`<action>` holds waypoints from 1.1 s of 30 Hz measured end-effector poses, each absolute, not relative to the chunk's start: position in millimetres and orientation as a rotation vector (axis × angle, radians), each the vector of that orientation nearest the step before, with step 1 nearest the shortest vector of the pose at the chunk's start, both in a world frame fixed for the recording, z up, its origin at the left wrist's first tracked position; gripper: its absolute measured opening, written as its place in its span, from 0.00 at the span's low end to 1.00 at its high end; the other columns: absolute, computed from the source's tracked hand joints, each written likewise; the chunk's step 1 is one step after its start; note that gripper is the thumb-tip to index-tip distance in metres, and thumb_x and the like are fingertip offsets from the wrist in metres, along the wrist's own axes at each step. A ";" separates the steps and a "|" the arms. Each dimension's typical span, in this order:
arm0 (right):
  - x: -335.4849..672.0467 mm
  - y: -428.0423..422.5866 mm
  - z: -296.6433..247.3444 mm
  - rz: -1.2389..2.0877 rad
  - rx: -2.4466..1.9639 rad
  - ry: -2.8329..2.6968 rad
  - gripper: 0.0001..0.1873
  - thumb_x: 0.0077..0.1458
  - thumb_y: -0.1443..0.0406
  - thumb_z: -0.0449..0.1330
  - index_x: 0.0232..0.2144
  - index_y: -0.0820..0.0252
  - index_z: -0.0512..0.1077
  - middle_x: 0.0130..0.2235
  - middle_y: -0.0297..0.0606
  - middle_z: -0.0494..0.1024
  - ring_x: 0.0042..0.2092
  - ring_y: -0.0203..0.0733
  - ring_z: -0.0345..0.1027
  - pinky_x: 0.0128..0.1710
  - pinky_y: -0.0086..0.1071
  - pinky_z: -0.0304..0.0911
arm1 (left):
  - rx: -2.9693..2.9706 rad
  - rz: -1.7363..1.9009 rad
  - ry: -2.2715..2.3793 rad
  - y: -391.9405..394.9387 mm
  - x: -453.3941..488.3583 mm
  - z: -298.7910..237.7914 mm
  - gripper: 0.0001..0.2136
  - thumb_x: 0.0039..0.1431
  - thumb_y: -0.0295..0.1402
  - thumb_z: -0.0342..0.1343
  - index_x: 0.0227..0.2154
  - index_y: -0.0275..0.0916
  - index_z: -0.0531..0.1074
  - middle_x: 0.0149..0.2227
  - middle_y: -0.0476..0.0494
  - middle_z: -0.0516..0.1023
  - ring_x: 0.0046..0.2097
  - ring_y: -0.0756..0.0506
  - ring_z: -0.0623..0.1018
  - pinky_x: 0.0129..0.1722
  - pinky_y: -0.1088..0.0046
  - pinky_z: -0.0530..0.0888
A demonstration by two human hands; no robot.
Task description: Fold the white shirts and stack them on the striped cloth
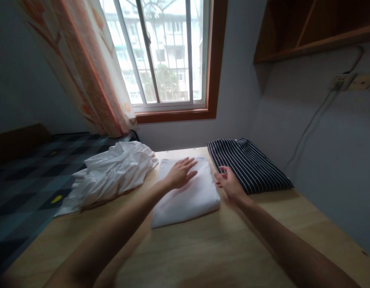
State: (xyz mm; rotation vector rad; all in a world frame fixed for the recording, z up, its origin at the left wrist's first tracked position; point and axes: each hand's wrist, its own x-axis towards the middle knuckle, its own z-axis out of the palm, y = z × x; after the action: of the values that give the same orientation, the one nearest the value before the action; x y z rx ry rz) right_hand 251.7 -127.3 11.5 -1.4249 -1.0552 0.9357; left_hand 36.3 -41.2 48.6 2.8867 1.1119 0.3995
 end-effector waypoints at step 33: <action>102.7 1.1 46.0 0.423 -1.799 -1.500 0.27 0.66 0.61 0.40 0.57 0.74 0.64 0.60 0.54 0.66 0.61 0.47 0.57 0.60 0.35 0.51 | 2.322 0.396 2.095 -6.3 32.4 11.7 0.26 0.63 0.33 0.41 0.64 0.39 0.57 0.68 0.35 0.54 0.68 0.34 0.52 0.63 0.44 0.50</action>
State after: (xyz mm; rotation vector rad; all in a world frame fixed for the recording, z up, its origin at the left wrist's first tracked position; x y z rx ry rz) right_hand 102.7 1.1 46.0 -1.7993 -1.5002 0.4228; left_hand 32.4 -6.3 11.7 2.3218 2.0951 0.3957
